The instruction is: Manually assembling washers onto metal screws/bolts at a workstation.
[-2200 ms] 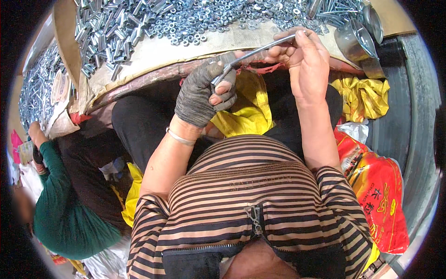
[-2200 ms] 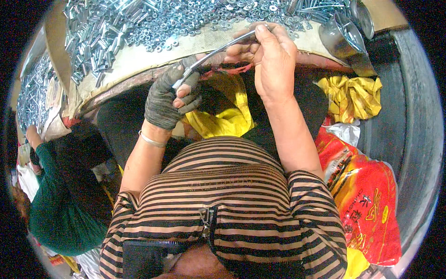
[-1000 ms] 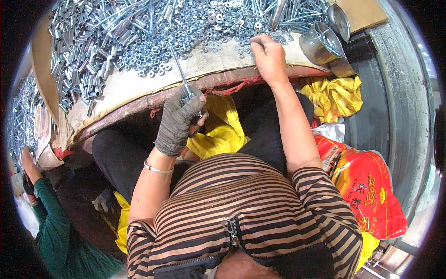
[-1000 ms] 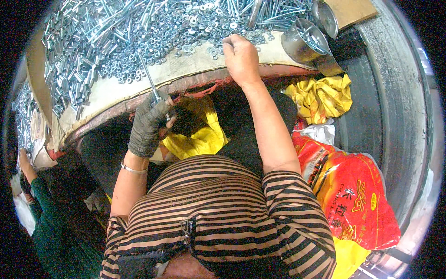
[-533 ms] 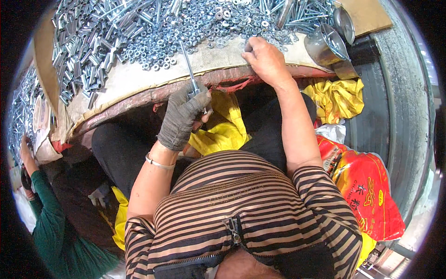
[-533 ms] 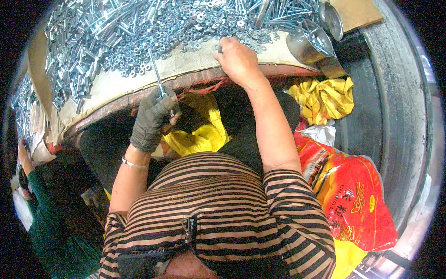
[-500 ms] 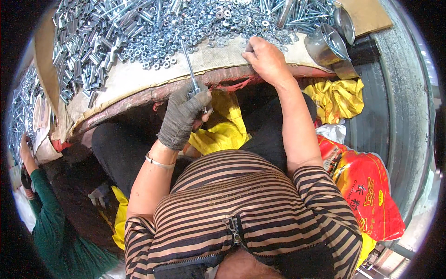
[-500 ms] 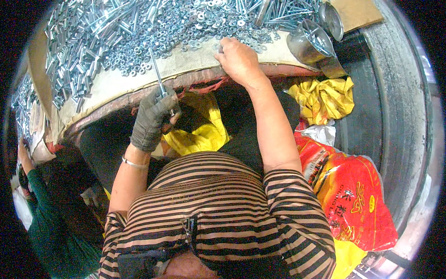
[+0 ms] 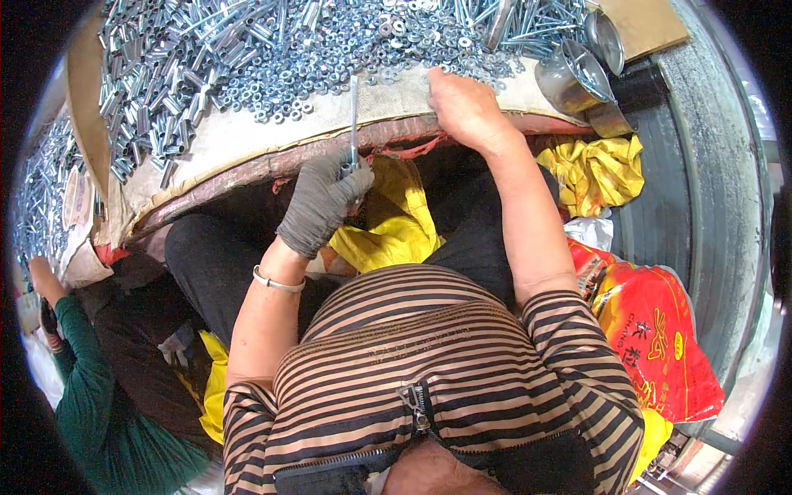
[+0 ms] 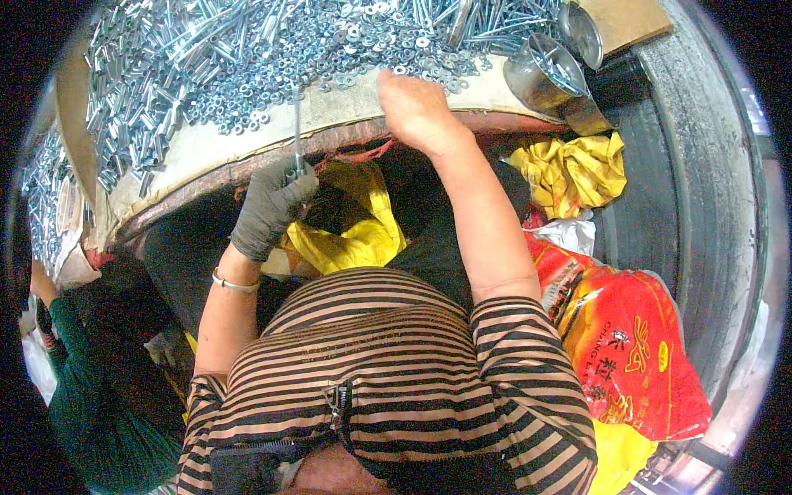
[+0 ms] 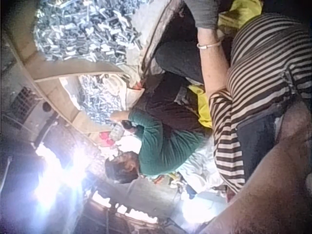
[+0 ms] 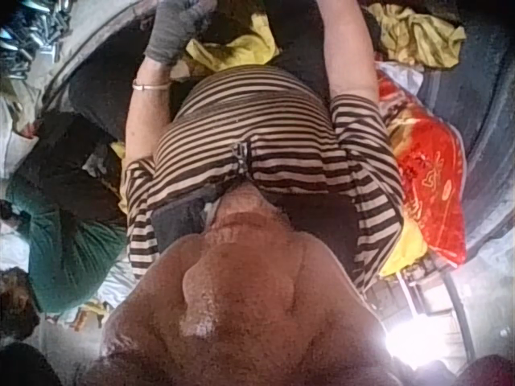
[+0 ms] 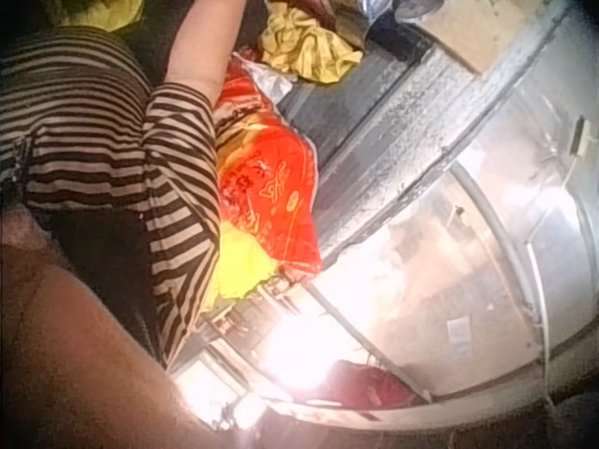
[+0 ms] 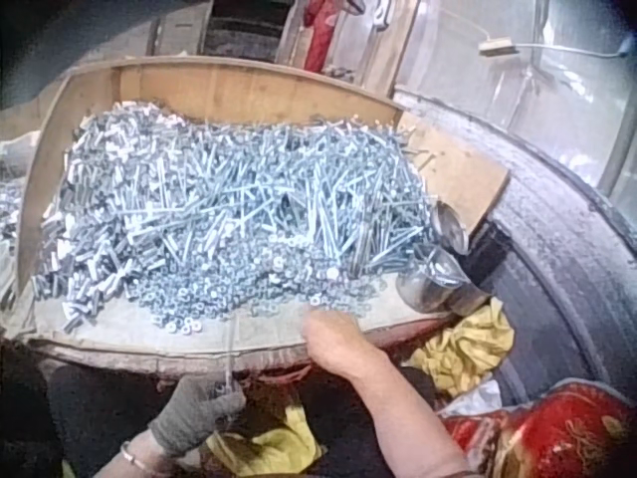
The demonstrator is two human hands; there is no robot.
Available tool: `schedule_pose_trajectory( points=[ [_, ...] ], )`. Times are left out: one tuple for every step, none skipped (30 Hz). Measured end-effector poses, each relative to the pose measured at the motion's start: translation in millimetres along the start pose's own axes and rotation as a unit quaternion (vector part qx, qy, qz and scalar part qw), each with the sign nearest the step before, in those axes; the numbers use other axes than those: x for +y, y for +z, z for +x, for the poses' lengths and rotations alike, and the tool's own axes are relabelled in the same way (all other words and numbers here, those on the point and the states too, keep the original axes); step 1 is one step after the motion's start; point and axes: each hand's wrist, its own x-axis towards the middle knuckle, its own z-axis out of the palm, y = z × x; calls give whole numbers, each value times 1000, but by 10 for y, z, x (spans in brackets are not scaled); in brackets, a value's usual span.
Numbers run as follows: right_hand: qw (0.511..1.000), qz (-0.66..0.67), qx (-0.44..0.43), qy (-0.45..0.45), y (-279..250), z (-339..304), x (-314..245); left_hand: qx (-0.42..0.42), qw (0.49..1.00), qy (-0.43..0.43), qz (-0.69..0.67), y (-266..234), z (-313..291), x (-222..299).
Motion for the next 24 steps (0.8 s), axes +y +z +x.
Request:
schedule_pose_trajectory(
  points=[
    [999,-18,20,-29,8,-4,-36,0,1000,0,0,14,2,-42],
    [997,-36,39,-59,9,-17,-56,50,982,45,179,30,-5,-71],
    [993,-66,58,-80,-1,-28,-64,98,927,88,352,31,-10,-69],
    [993,-66,58,-80,-24,-65,-48,98,927,89,352,44,-16,-55],
    [989,106,48,-90,-62,-130,-7,89,908,58,406,75,-20,-25],
    [956,274,37,-98,-112,-198,24,82,885,28,458,101,-13,8],
    [956,275,36,-98,-176,-289,10,61,877,31,475,109,-8,9],
    [894,441,-48,-65,-255,-396,-20,61,877,31,475,108,-20,7],
    [796,591,-128,-27,-295,-485,-38,58,876,73,473,121,-42,10],
    [796,592,-128,-25,-290,-535,-53,55,873,116,471,133,-59,10],
    [787,599,-145,-13,-277,-571,-72,53,873,117,471,138,-68,-6],
    [778,606,-162,-1,-270,-600,-82,60,873,162,457,139,-68,-26],
    [776,614,-146,3,-252,-623,-86,66,871,207,441,146,-67,-28],
    [776,614,-145,4,-223,-644,-76,65,871,208,441,156,-66,-14],
    [767,631,-119,-4,-186,-657,-66,55,866,188,460,158,-63,26],
    [757,647,-92,-13,-166,-665,-65,45,860,169,479,159,-58,49],
    [756,648,-91,-13,-163,-669,-74,44,860,169,479,155,-47,44],
    [760,647,-64,1,-162,-676,-88,51,859,169,480,148,-37,29],
    [763,645,-36,14,-163,-678,-99,58,859,170,480,145,-29,21],
    [763,645,-35,15,-170,-673,-109,56,858,170,481,150,-27,24],
    [787,616,-20,27,-176,-666,-123,65,854,162,491,155,-34,26],
    [810,585,-5,39,-178,-661,-131,73,849,154,500,157,-40,25],
    [809,586,-6,39,-177,-662,-130,72,849,153,501,156,-44,13],
    [795,605,-33,37,-182,-662,-121,70,847,161,502,155,-44,-2]
  ],
)
